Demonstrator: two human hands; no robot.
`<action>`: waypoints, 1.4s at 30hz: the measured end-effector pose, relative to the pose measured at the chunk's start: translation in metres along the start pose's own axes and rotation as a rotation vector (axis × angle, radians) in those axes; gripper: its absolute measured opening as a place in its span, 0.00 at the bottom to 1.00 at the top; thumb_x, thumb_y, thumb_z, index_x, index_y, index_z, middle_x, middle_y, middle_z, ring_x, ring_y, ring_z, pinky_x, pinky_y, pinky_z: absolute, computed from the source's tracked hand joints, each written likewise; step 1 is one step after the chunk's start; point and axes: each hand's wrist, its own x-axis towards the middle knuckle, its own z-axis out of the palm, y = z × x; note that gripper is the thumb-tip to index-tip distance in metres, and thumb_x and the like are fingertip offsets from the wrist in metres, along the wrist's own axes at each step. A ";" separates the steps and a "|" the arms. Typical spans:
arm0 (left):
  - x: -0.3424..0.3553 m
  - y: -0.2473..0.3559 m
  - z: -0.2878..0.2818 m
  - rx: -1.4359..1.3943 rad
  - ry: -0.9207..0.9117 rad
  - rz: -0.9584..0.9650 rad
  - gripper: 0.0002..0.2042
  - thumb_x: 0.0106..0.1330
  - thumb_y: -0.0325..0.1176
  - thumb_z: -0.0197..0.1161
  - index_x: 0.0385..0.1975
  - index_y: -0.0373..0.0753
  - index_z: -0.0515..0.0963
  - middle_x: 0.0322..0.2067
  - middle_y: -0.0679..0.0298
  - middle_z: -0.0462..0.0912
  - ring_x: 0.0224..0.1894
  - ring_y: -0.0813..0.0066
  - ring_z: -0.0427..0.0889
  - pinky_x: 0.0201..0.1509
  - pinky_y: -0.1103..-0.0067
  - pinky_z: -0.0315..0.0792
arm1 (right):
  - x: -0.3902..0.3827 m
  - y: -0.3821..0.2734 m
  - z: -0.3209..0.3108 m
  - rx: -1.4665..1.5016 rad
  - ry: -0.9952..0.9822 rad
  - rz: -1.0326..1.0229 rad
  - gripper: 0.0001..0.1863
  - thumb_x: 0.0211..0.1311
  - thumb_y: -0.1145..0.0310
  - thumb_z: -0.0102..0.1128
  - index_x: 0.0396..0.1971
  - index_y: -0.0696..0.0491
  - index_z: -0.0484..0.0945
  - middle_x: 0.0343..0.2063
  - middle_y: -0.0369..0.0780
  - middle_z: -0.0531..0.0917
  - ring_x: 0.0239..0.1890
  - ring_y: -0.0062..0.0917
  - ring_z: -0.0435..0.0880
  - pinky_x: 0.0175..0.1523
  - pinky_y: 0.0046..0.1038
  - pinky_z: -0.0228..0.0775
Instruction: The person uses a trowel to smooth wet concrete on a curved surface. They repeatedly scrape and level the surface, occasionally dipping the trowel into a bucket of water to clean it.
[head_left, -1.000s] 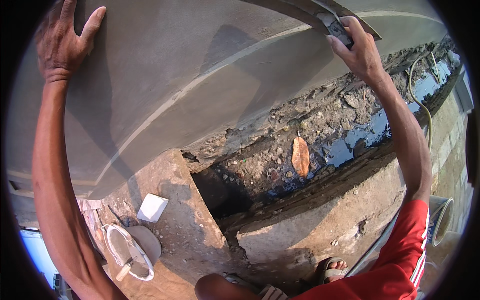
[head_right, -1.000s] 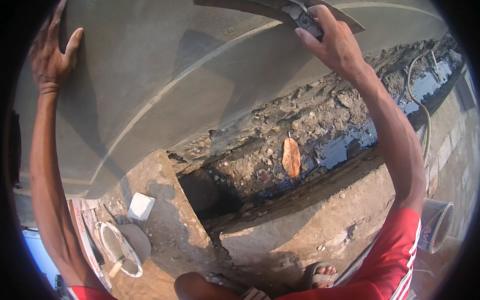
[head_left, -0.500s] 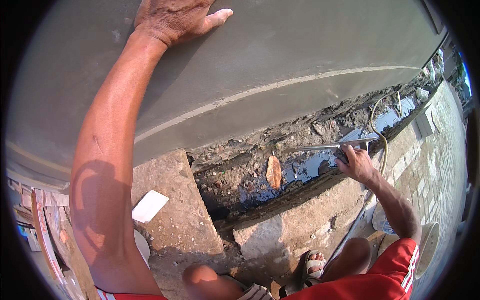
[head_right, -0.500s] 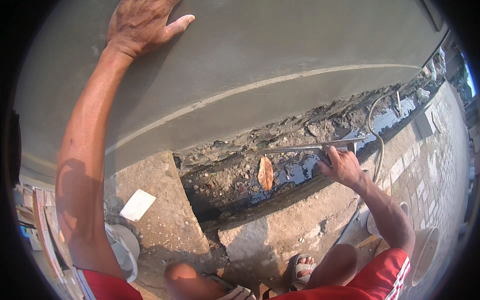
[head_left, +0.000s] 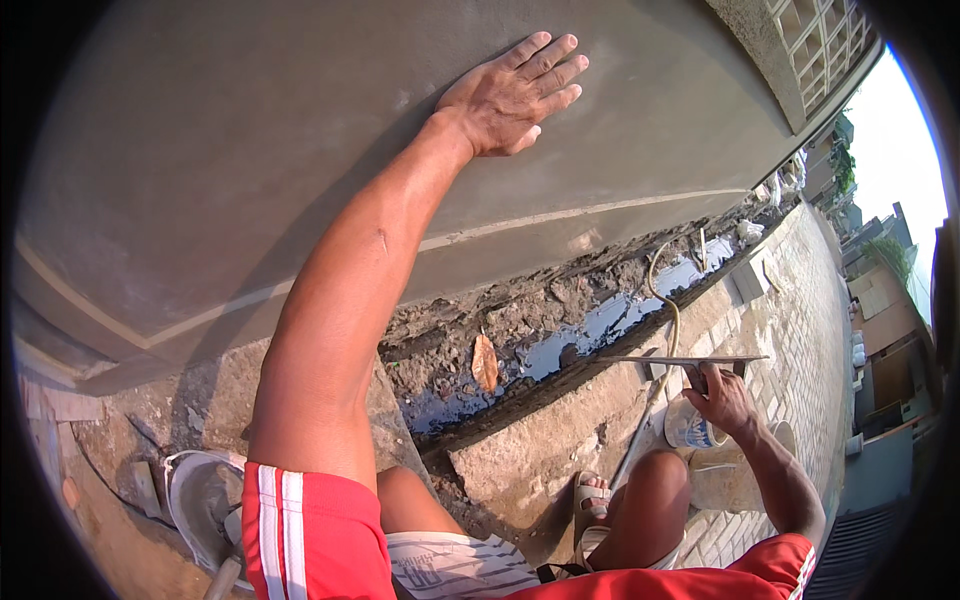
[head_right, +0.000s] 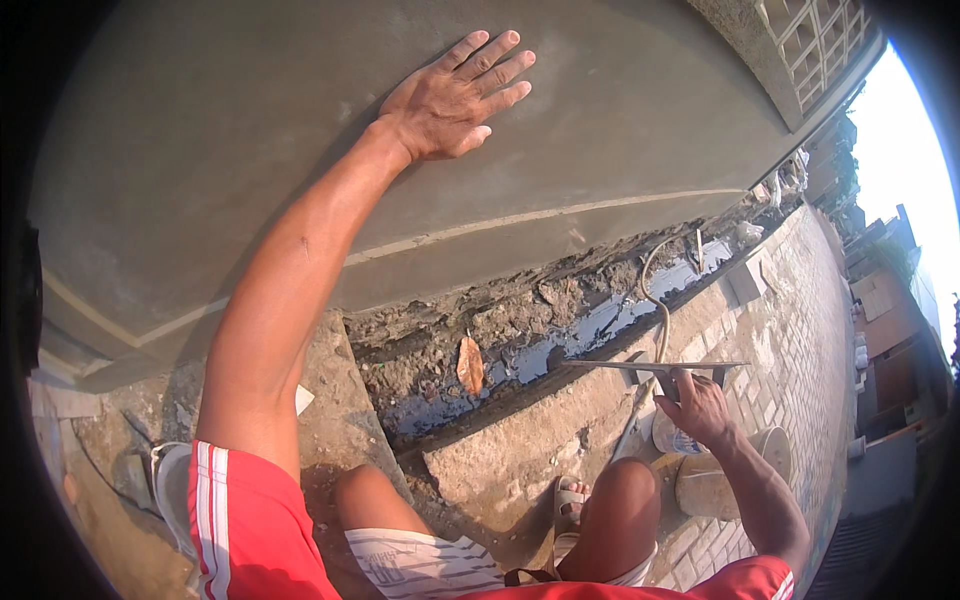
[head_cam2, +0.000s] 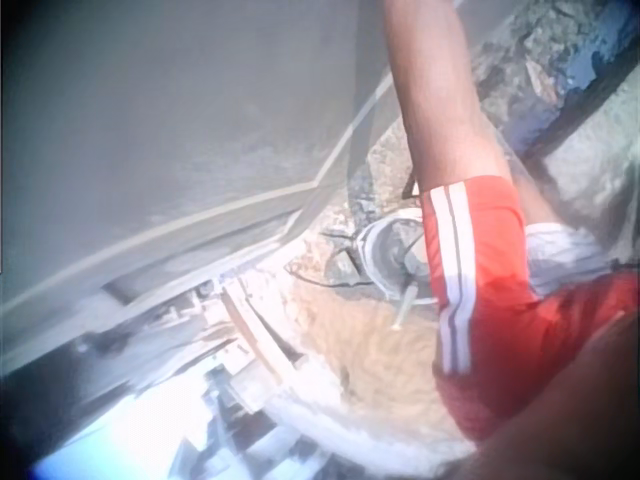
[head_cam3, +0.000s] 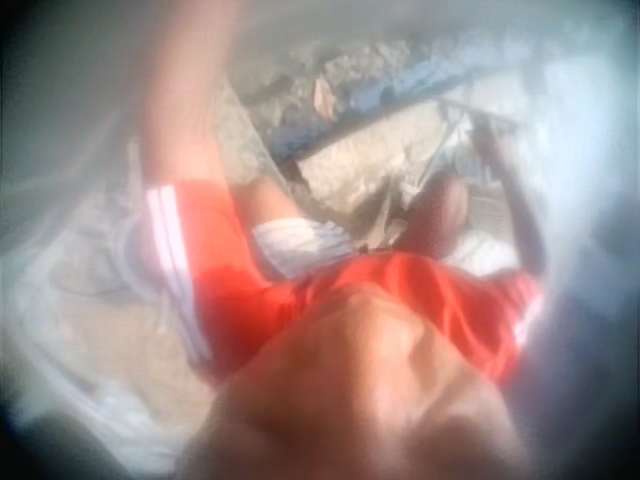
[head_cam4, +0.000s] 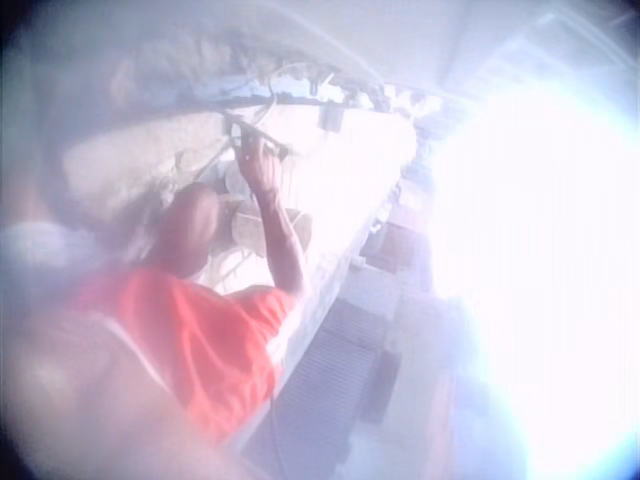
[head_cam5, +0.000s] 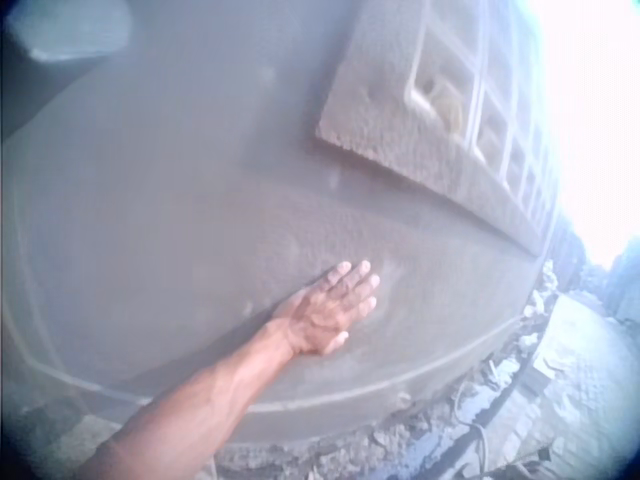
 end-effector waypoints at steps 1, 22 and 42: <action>-0.001 -0.001 -0.002 -0.010 0.007 0.003 0.32 0.67 0.54 0.59 0.71 0.58 0.64 0.78 0.72 0.48 0.81 0.68 0.37 0.85 0.63 0.30 | -0.004 -0.002 -0.001 -0.003 0.008 0.009 0.23 0.58 0.60 0.72 0.45 0.57 0.71 0.29 0.47 0.85 0.32 0.42 0.87 0.37 0.41 0.78; -0.200 0.205 0.036 -0.247 0.095 -0.843 0.35 0.62 0.43 0.63 0.70 0.37 0.66 0.75 0.34 0.42 0.77 0.29 0.34 0.72 0.35 0.35 | 0.200 0.018 0.259 0.606 -0.018 -0.672 0.31 0.55 0.65 0.75 0.52 0.62 0.67 0.32 0.51 0.84 0.34 0.48 0.86 0.38 0.40 0.79; -0.188 0.284 0.088 -0.190 -0.304 -1.229 0.40 0.70 0.52 0.58 0.77 0.41 0.53 0.75 0.34 0.29 0.75 0.25 0.22 0.69 0.32 0.28 | 0.245 0.038 0.306 0.622 -0.244 -0.700 0.34 0.61 0.60 0.70 0.59 0.59 0.63 0.27 0.53 0.84 0.28 0.53 0.85 0.31 0.47 0.78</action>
